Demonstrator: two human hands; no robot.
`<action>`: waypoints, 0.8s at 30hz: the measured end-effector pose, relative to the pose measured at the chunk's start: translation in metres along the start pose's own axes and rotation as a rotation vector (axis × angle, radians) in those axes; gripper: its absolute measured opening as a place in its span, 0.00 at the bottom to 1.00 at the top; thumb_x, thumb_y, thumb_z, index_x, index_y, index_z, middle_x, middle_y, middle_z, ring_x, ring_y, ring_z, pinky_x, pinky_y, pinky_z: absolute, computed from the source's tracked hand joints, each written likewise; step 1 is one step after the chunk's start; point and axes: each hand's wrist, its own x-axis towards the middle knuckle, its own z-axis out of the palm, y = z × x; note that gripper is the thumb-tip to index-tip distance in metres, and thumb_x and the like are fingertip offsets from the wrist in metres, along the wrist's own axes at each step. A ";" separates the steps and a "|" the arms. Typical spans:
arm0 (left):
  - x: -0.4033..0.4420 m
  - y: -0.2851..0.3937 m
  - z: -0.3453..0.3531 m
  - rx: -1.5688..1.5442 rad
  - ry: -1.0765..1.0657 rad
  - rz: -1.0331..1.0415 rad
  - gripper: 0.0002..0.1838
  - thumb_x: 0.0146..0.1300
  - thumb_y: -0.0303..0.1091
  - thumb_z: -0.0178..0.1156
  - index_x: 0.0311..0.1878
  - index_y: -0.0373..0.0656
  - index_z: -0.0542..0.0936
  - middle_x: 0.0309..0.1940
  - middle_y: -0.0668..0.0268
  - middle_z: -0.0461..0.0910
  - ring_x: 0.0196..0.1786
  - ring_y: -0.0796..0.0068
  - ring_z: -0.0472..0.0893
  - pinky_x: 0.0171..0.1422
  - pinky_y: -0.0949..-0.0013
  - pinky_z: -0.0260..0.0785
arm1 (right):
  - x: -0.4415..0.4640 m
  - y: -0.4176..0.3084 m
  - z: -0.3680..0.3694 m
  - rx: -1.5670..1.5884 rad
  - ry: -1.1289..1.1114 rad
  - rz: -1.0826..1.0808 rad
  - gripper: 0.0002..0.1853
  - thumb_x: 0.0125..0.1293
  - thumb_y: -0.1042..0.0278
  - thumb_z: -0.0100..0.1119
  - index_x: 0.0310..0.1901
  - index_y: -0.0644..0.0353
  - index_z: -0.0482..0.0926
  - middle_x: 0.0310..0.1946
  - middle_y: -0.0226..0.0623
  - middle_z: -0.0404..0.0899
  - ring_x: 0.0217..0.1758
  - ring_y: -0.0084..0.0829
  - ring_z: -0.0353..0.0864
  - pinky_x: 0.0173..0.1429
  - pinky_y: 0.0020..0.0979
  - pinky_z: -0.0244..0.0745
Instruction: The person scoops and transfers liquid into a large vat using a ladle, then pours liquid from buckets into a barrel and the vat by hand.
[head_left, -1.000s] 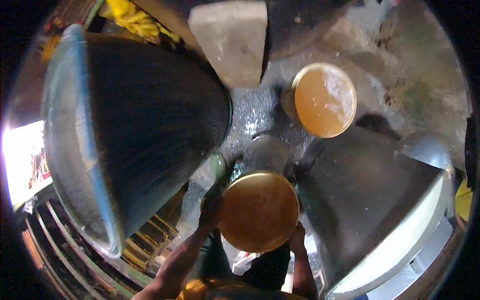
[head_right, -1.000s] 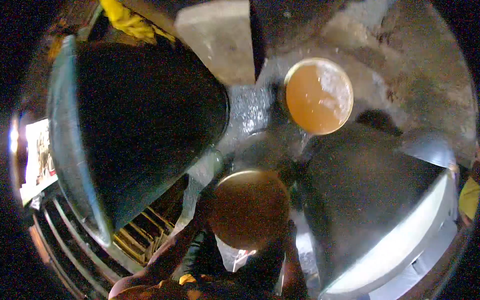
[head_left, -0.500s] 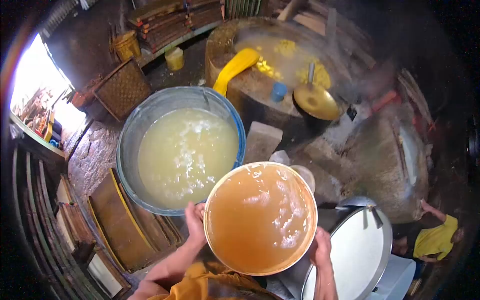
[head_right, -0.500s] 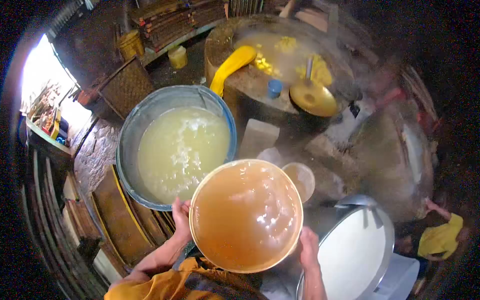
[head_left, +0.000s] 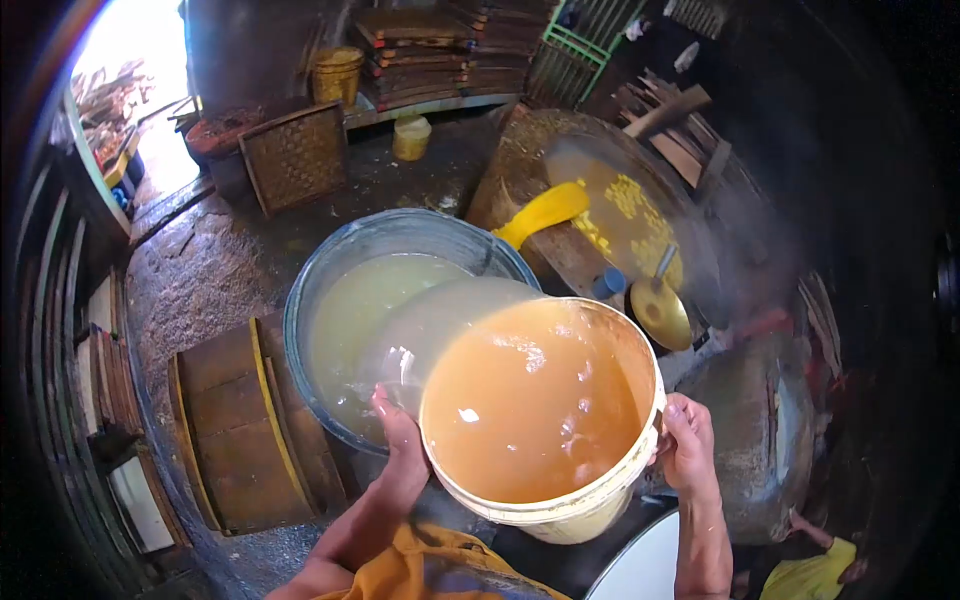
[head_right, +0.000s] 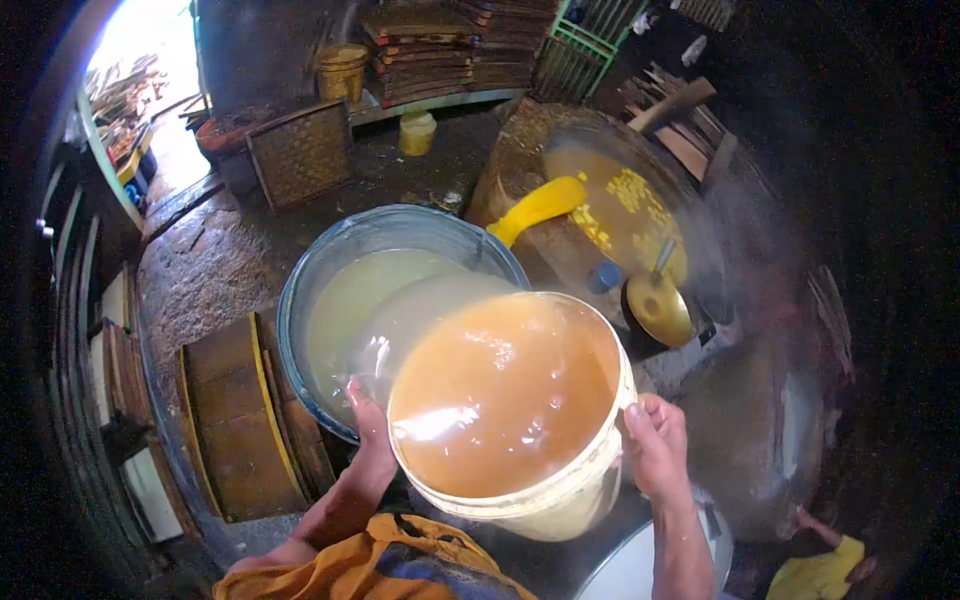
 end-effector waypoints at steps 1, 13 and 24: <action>0.004 0.004 0.002 0.007 0.043 0.029 0.39 0.67 0.68 0.32 0.63 0.41 0.67 0.55 0.57 0.74 0.55 0.62 0.75 0.62 0.58 0.65 | 0.005 -0.006 0.007 -0.026 -0.006 0.000 0.13 0.67 0.60 0.58 0.36 0.65 0.74 0.23 0.29 0.74 0.21 0.18 0.73 0.22 0.22 0.73; 0.025 0.024 0.008 0.055 0.283 -0.050 0.49 0.64 0.72 0.30 0.65 0.32 0.66 0.62 0.51 0.70 0.62 0.55 0.71 0.67 0.53 0.62 | 0.054 -0.022 0.064 -0.267 0.022 0.108 0.10 0.61 0.70 0.65 0.31 0.62 0.72 0.22 0.30 0.77 0.20 0.16 0.75 0.23 0.21 0.75; 0.024 0.018 -0.044 0.020 0.051 -0.427 0.50 0.62 0.73 0.28 0.64 0.31 0.67 0.62 0.49 0.70 0.62 0.51 0.71 0.67 0.52 0.62 | 0.074 -0.015 0.080 -0.307 0.014 0.126 0.14 0.62 0.62 0.66 0.33 0.62 0.73 0.23 0.33 0.79 0.18 0.17 0.75 0.22 0.19 0.73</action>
